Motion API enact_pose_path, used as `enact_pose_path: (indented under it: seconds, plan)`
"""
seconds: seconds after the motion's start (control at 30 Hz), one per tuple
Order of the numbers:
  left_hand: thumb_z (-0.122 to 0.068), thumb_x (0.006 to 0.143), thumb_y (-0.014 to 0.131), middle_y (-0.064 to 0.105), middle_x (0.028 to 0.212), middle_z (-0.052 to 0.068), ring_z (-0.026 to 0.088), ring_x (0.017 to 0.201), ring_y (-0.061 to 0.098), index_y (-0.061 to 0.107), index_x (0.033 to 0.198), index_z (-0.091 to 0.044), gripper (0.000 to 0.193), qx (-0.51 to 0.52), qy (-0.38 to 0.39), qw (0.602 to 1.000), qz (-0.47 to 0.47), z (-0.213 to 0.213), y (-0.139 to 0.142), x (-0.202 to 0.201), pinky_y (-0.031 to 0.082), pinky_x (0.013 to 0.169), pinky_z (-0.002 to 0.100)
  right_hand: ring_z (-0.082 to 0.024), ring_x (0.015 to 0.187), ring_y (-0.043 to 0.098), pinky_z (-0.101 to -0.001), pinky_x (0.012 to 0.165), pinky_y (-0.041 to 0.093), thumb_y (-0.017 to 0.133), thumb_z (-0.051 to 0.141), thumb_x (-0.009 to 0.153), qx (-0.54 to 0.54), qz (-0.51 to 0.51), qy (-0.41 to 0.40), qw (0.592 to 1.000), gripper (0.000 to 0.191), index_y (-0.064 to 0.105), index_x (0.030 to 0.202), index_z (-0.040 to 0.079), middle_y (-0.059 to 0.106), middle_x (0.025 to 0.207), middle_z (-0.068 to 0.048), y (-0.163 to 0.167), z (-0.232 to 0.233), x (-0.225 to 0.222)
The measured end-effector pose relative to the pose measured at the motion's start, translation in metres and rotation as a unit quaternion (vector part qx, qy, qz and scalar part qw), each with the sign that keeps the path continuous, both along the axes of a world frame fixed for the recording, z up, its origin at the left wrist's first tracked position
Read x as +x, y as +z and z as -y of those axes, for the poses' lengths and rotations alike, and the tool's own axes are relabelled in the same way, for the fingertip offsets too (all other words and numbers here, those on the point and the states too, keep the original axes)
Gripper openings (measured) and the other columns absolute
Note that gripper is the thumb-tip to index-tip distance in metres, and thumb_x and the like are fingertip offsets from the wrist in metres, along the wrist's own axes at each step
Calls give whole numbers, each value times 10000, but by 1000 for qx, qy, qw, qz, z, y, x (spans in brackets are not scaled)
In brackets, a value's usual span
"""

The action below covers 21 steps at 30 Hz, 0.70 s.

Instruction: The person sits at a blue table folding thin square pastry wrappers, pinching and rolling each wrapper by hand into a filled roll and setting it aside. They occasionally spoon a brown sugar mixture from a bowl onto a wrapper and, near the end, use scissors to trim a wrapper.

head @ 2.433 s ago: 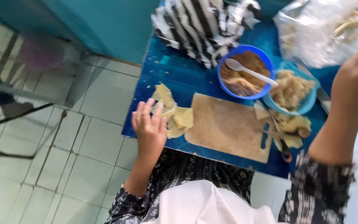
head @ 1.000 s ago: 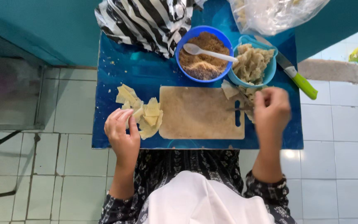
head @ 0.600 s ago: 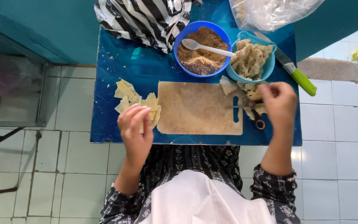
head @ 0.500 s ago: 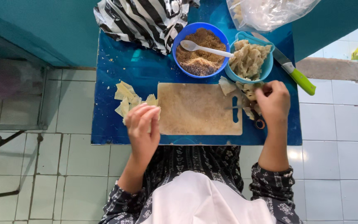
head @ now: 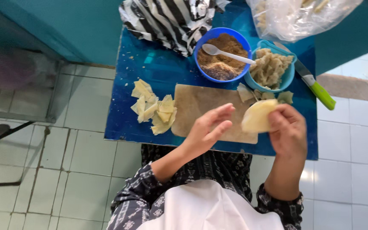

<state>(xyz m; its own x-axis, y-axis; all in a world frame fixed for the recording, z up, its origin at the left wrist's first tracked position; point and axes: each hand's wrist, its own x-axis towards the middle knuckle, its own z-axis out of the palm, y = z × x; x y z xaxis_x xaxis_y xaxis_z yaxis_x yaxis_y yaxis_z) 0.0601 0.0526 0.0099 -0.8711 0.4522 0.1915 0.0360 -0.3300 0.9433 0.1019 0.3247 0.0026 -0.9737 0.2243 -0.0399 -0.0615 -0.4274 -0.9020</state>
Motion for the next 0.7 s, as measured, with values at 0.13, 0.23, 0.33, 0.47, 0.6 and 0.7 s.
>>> enact_pose_path:
  seconds: [0.13,0.23,0.33,0.47,0.6,0.7]
  plan:
    - [-116,1027,657,698,1250,55,101,1127,658,619,1357,10,356,101,-71,982,140,-4,-27,4,539,989,260,-102,878,664,-238,793,527,655,11,949,140,78,118,980,143,707,1073,-39,711,989,-73,18,50,1]
    - [-88,1051,685,726,1130,82,108,1010,679,674,1283,69,280,102,-28,982,156,1,-51,12,562,898,271,-140,898,644,-253,797,517,727,-4,910,388,-67,45,918,191,680,1093,-32,685,1072,-83,35,85,10]
    - [-92,1068,681,726,1026,85,110,912,689,682,1226,70,226,114,15,968,223,5,-64,31,585,814,284,-205,928,662,-270,785,537,797,-44,892,563,-134,-82,811,204,673,1038,25,666,1026,-91,44,118,26]
    - [-168,1059,622,736,1061,63,96,933,709,695,1222,20,258,154,34,955,252,10,-57,45,606,841,271,-253,917,668,-325,795,543,850,12,774,554,-145,-44,819,340,658,1054,1,646,1039,-134,43,142,30]
    - [-195,1008,600,737,1085,30,82,977,728,682,1155,-15,247,189,17,946,262,13,-46,48,639,872,282,-203,922,698,-310,788,556,779,-38,859,512,-122,-49,849,213,666,1035,8,662,1047,-101,30,142,35]
    - [-122,1007,649,705,1059,19,60,935,685,638,1173,-28,191,103,43,972,207,18,-48,50,599,810,248,-163,897,663,-280,753,531,709,-73,906,380,-68,17,922,123,662,1005,-17,651,1063,-86,14,137,44]
